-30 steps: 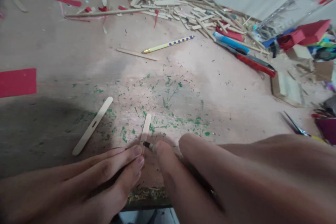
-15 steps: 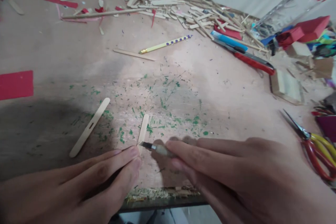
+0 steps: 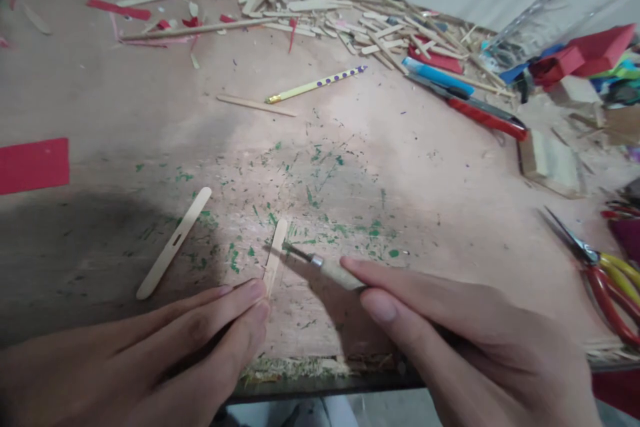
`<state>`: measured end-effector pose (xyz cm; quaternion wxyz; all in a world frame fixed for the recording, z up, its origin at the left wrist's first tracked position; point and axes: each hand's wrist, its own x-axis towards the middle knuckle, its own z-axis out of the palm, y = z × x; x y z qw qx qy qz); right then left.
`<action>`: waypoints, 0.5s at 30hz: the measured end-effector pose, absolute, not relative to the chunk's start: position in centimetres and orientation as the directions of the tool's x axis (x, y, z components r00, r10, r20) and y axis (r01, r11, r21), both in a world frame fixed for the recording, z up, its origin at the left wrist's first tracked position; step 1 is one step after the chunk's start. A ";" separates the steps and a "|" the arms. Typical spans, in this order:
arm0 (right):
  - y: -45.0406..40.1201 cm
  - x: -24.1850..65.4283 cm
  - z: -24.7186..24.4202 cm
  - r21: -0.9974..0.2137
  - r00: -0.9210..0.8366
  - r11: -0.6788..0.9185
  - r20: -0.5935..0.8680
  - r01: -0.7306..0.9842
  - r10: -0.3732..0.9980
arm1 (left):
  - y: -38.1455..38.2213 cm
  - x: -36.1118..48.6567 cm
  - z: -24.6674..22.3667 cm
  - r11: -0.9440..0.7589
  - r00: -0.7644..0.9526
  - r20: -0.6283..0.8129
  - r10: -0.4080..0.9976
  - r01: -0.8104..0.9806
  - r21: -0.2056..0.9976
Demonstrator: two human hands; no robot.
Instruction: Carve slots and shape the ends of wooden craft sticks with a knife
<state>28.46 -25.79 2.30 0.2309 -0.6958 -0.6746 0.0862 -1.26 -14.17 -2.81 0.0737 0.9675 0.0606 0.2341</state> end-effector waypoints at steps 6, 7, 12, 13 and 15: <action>-27.3 28.7 2.4 -0.363 -0.052 0.125 0.206 0.923 0.977 | -13.8 -1.0 -2.6 -0.988 0.884 0.453 0.118 0.057 0.147; -27.3 28.8 2.5 -0.364 -0.092 0.155 0.186 0.918 0.978 | -13.6 -0.9 -2.6 -0.989 0.884 0.459 0.095 0.033 0.141; -26.3 28.8 3.2 -0.310 -0.214 0.254 0.157 0.916 0.964 | -13.0 -1.1 -2.4 -0.989 0.892 0.451 0.029 -0.040 0.143; -26.1 28.7 3.2 -0.315 -0.240 0.275 0.145 0.909 0.960 | -13.1 -1.2 -2.3 -0.990 0.889 0.457 0.037 -0.031 0.141; -25.7 28.6 3.1 -0.324 -0.259 0.300 0.163 0.897 0.952 | -13.2 -1.2 -2.3 -0.990 0.878 0.477 0.046 -0.025 0.142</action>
